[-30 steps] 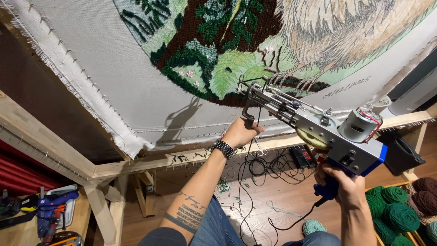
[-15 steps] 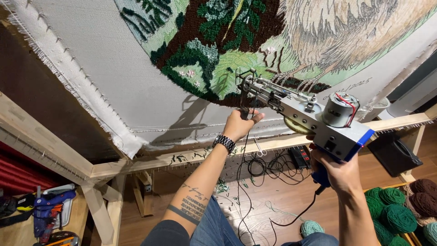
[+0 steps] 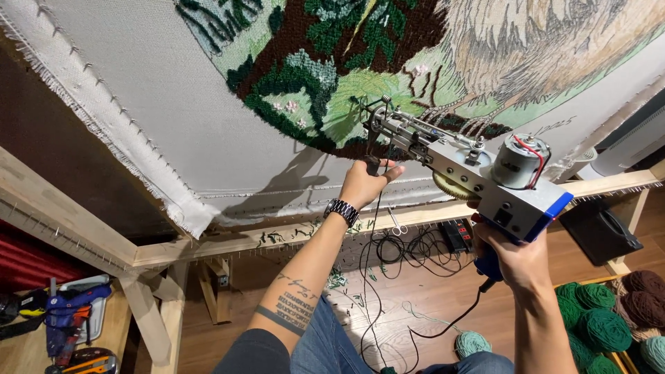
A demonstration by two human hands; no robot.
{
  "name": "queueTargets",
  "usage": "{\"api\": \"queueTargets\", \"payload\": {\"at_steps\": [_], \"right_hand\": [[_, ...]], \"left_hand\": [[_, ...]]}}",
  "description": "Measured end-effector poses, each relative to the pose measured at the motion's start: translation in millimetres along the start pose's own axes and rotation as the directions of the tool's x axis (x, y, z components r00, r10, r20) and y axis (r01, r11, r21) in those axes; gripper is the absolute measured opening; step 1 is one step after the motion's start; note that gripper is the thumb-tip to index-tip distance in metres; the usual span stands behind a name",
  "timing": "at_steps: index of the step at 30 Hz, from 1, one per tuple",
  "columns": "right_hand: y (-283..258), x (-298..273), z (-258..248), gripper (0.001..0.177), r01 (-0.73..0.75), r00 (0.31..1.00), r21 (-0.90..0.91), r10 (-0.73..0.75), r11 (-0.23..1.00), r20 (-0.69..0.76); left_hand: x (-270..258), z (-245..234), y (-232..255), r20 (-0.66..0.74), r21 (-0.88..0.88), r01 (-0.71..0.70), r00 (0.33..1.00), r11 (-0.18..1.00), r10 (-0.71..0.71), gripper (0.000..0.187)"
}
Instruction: Threading a tufting gun with yarn and using it to fill in a pattern on a rug canvas mounted on a frame.
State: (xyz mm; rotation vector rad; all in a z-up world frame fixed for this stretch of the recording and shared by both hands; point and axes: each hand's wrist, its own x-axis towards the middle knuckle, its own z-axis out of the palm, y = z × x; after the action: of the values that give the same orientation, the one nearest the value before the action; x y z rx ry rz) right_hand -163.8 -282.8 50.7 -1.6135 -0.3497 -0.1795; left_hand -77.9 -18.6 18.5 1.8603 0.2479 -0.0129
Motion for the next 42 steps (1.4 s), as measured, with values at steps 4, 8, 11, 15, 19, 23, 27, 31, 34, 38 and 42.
{"api": "queueTargets", "payload": {"at_steps": [4, 8, 11, 15, 19, 23, 27, 31, 34, 38, 42], "right_hand": [[-2.8, 2.5, 3.5, 0.038, -0.018, 1.0, -0.021, 0.018, 1.0, -0.001], [-28.4, 11.7, 27.1, 0.015, 0.044, 0.999, -0.116, -0.045, 0.992, -0.004], [-31.3, 22.3, 40.7, 0.009, 0.111, 0.994, -0.2, -0.108, 0.973, 0.025], [-26.0, 35.7, 48.6, 0.01, 0.12, 0.993, -0.161, -0.119, 0.98, 0.018], [-18.3, 42.2, 47.0, 0.008, 0.12, 0.993, -0.156, -0.117, 0.981, 0.031], [-11.3, 48.8, 42.4, 0.007, 0.108, 0.994, -0.151, -0.104, 0.983, 0.04], [-6.2, 54.9, 35.8, 0.006, 0.09, 0.996, -0.15, -0.084, 0.985, 0.042], [-2.9, 60.0, 30.5, 0.007, 0.084, 0.996, -0.149, -0.078, 0.985, 0.042], [0.3, 62.7, 26.1, 0.009, 0.073, 0.997, -0.144, -0.066, 0.987, 0.049], [3.7, 63.7, 20.4, 0.011, 0.065, 0.997, -0.131, -0.058, 0.989, 0.059], [5.4, 62.1, 14.5, 0.014, 0.053, 0.997, -0.123, -0.044, 0.991, 0.068]], "left_hand": [[4.3, -1.5, 0.8, 0.007, -0.013, -0.007, 1.0, 1.0, 0.007, 0.045], [26.6, -4.4, -16.5, -0.019, -0.057, -0.058, 0.998, 0.997, 0.057, 0.044], [67.2, -3.9, -43.7, -0.036, -0.111, -0.157, 0.987, 0.981, 0.154, 0.04], [100.2, -9.5, -46.0, -0.059, -0.139, -0.267, 0.964, 0.954, 0.261, 0.03], [105.2, -15.7, -47.6, -0.054, -0.149, -0.278, 0.961, 0.949, 0.273, 0.031], [102.5, -18.7, -41.2, -0.04, -0.152, -0.231, 0.973, 0.961, 0.227, 0.034], [110.2, -15.1, -41.4, -0.053, -0.172, -0.216, 0.976, 0.961, 0.21, 0.036], [106.2, -16.4, -33.6, -0.06, -0.166, -0.2, 0.979, 0.966, 0.193, 0.036], [112.7, -8.3, -35.2, -0.04, -0.121, -0.167, 0.986, 0.978, 0.164, 0.042], [116.7, -12.4, -34.0, -0.079, -0.138, -0.145, 0.988, 0.98, 0.135, 0.045], [101.5, -15.3, -30.5, -0.082, -0.144, -0.131, 0.989, 0.981, 0.12, 0.05]]}}
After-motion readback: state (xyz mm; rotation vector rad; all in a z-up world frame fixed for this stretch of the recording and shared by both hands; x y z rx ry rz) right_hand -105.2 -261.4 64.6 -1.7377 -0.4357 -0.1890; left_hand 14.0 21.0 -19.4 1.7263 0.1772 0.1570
